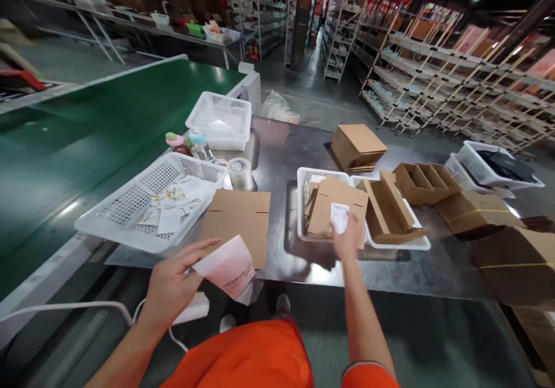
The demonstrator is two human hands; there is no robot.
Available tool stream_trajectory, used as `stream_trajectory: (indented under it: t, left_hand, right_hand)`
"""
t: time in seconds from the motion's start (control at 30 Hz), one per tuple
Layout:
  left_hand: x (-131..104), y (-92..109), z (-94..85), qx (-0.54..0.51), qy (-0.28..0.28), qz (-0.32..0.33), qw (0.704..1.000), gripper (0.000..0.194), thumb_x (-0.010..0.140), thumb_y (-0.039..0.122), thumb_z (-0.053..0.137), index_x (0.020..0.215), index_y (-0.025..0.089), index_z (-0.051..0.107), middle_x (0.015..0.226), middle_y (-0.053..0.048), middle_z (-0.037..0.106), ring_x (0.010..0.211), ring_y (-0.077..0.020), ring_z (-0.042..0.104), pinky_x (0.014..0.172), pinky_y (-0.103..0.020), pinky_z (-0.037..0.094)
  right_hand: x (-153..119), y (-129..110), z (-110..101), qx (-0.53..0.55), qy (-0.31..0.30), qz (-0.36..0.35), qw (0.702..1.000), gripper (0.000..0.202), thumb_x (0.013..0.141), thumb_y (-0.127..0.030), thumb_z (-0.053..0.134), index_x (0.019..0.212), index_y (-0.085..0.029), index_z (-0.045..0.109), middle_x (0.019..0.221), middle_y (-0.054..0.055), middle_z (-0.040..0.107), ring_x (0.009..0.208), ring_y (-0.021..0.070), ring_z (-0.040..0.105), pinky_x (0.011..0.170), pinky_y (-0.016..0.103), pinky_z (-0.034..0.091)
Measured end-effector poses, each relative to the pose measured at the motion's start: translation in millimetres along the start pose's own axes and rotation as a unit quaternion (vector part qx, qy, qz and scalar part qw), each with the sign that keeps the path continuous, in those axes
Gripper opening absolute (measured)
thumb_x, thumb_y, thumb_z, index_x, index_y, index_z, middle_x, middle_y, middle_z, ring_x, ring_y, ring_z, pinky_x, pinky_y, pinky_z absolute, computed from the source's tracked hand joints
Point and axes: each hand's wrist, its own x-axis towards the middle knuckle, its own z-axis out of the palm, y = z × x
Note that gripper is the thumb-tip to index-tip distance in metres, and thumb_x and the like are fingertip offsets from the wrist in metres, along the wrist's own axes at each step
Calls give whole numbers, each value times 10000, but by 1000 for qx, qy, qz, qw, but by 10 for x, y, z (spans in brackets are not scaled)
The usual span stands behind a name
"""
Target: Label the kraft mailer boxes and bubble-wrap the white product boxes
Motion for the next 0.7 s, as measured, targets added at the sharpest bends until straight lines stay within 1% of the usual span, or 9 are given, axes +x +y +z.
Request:
stream_trajectory:
  t: [0.03, 0.1, 0.17, 0.23, 0.33, 0.43, 0.53, 0.6, 0.7]
  left_hand:
    - [29, 21, -10, -12, -8, -15, 1000, 220, 715, 251, 484, 641, 215, 688, 1025, -61, 773, 937, -223, 707, 803, -297, 544]
    - [81, 18, -49, -35, -25, -54, 998, 230, 714, 286, 492, 652, 213, 701, 1016, -64, 772, 964, -233, 696, 845, -309, 543]
    - [110, -57, -133, -28, -30, -99, 994, 247, 705, 297, 497, 714, 212, 729, 1034, -62, 767, 1013, -242, 678, 898, -315, 530]
    - [97, -167, -261, 42, 5, -155, 987, 329, 696, 291, 516, 911, 218, 753, 1144, -58, 737, 1064, -261, 656, 936, -338, 514]
    - [-27, -259, -466, 132, 51, -212, 967, 586, 707, 338, 575, 1283, 240, 621, 1339, -76, 632, 967, -270, 674, 855, -355, 537]
    - [-209, -201, -555, 17, -80, -207, 975, 705, 734, 455, 603, 1401, 246, 515, 1084, -76, 733, 619, -181, 632, 633, -290, 539]
    - [-329, -139, -469, -124, -185, -235, 946, 701, 701, 528, 648, 1329, 224, 580, 743, -15, 706, 477, -133, 511, 466, -240, 456]
    - [-353, -160, -354, -180, -160, -268, 933, 544, 670, 548, 660, 1075, 186, 698, 662, -4, 652, 488, -123, 493, 446, -229, 427]
    - [-350, -255, -205, -214, -112, -283, 928, 430, 689, 585, 622, 760, 165, 679, 606, -5, 612, 505, -117, 489, 467, -226, 421]
  right_hand:
    - [-223, -218, 130, 69, -103, -88, 988, 583, 787, -583, 613, 1221, -194, 609, 1244, 167, 593, 1168, 317, 528, 977, 488, 431]
    - [-715, -677, 397, 185, -298, -210, 913, 620, 753, -620, 659, 1229, -225, 620, 1216, 116, 631, 1112, 270, 574, 936, 393, 472]
    - [-1134, -1058, 606, 254, -371, -221, 865, 396, 827, -573, 614, 986, -222, 709, 927, 54, 697, 856, 200, 622, 786, 314, 499]
    - [-1398, -1300, 713, 313, -368, -158, 861, 348, 865, -522, 591, 782, -203, 704, 694, 4, 646, 659, 147, 564, 641, 259, 468]
    - [-1560, -1463, 714, 389, -352, -43, 851, 319, 810, -504, 662, 771, -189, 699, 654, -12, 628, 612, 131, 533, 571, 238, 441]
    - [-1623, -1572, 646, 432, -358, 26, 827, 305, 755, -488, 713, 816, -189, 694, 714, -1, 660, 648, 143, 563, 600, 251, 469]
    - [-1678, -1691, 607, 442, -337, 42, 830, 273, 763, -461, 713, 797, -196, 657, 715, 1, 648, 647, 144, 562, 620, 263, 481]
    - [-1692, -1750, 595, 417, -286, 12, 863, 273, 768, -446, 712, 709, -209, 591, 684, -12, 595, 631, 139, 530, 620, 266, 472]
    - [-1650, -1788, 559, 355, -169, -59, 917, 299, 703, -426, 767, 731, -225, 547, 823, 14, 592, 768, 174, 552, 707, 300, 484]
